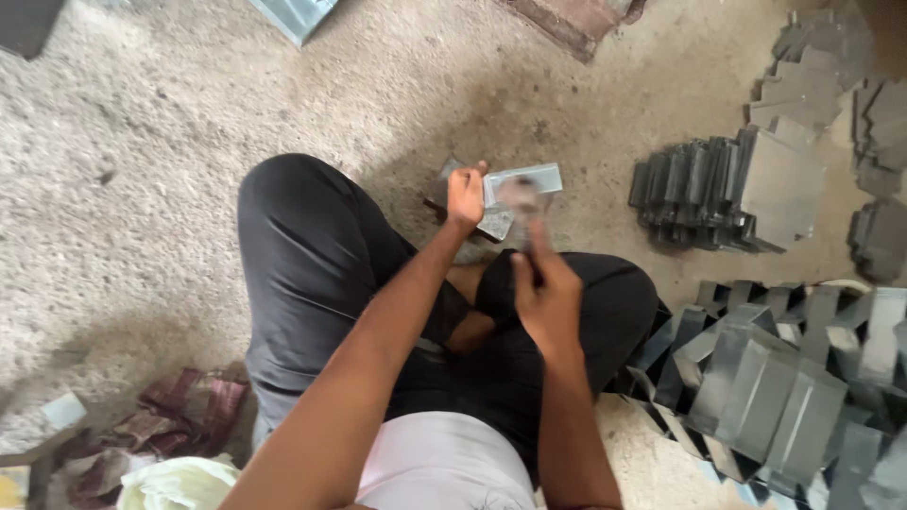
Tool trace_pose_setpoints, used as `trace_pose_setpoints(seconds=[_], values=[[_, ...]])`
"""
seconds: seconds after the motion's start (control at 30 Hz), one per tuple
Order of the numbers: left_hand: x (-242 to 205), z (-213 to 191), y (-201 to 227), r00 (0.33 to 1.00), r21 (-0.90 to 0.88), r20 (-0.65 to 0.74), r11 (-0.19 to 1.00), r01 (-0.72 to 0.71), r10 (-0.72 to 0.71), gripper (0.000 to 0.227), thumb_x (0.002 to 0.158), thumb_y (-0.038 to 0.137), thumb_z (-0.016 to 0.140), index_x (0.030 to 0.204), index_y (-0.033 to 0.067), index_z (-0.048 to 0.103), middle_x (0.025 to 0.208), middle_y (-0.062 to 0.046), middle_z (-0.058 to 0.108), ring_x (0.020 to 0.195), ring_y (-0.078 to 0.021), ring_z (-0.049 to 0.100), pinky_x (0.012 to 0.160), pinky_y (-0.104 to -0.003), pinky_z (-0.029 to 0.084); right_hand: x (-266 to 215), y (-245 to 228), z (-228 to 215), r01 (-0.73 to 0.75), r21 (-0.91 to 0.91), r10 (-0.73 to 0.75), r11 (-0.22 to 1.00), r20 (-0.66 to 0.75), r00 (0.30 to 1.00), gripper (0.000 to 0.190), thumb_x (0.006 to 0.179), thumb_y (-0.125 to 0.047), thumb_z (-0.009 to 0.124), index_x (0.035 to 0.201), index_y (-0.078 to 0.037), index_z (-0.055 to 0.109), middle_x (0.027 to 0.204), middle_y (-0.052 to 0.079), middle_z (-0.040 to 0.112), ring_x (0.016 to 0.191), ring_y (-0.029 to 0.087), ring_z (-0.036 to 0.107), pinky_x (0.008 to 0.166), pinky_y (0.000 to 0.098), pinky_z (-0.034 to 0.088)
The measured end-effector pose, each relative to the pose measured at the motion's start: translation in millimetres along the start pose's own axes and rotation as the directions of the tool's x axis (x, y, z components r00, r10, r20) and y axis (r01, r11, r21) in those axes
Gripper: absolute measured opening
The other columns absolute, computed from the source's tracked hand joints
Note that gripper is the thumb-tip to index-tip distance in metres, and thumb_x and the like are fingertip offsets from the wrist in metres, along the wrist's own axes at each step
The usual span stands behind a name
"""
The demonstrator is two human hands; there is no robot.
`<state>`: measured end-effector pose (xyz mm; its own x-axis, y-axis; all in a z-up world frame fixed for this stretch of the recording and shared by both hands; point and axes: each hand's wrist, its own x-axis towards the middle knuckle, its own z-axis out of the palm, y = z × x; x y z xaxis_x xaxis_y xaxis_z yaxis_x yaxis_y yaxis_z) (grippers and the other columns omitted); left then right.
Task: The person sits on the floor and uses a hammer to repeatedly strike a small metal box placed on a brick. They adjust the box's position and orientation between strikes, working on different edges and corners. The person occasionally picks up the box to inspect it before continuing to hammer.
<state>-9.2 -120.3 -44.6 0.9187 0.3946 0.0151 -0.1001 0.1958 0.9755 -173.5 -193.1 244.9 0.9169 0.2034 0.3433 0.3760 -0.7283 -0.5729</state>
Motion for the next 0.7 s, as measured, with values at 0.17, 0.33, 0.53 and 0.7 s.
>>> trace_pose_setpoints(seconds=[0.17,0.33,0.53,0.7], values=[[-13,-9,18,0.997,-0.167,0.072,0.986,-0.002,0.014,0.049,0.106,0.022,0.053,0.066,-0.0038,0.045,0.059,-0.008,0.036,0.061,-0.0089,0.039,0.052,-0.039,0.032,-27,19,5,-0.302,0.102,0.297,0.948,0.061,0.953,0.053,0.099,-0.01,0.07,0.15,-0.005,0.055,0.079,0.007,0.062,0.066,0.011,0.054,0.062,0.0257,0.048],[-7,-15,82,0.973,0.327,0.04,0.917,-0.229,0.229,0.037,0.109,0.023,0.052,0.079,0.0015,0.058,0.066,-0.013,0.05,0.064,-0.0197,0.049,0.057,-0.043,0.04,-40,44,2,-0.552,0.422,0.556,0.719,0.126,0.821,0.057,0.1,-0.012,0.067,0.154,-0.007,0.05,0.068,-0.002,0.053,0.054,0.006,0.047,0.047,0.0245,0.039],[-27,-20,112,0.886,0.792,0.413,0.397,-0.463,0.21,0.047,0.09,0.029,0.065,0.129,0.0045,0.054,0.106,-0.021,0.065,0.089,-0.0403,0.067,0.077,-0.052,0.053,-44,108,50,-0.636,0.6,0.706,0.485,0.161,0.69,0.064,0.099,-0.008,0.065,0.159,-0.01,0.041,0.071,-0.003,0.054,0.049,0.005,0.047,0.04,0.0242,0.037],[-42,-13,99,0.886,0.751,0.387,0.644,-0.143,-0.254,0.077,0.085,0.006,0.067,0.154,0.0057,0.032,0.134,-0.029,0.047,0.11,-0.0478,0.057,0.086,-0.05,0.051,-41,144,96,-0.654,0.592,0.729,0.471,0.157,0.667,0.066,0.096,-0.006,0.064,0.159,-0.014,0.042,0.073,-0.002,0.054,0.048,0.006,0.047,0.039,0.0248,0.037]])
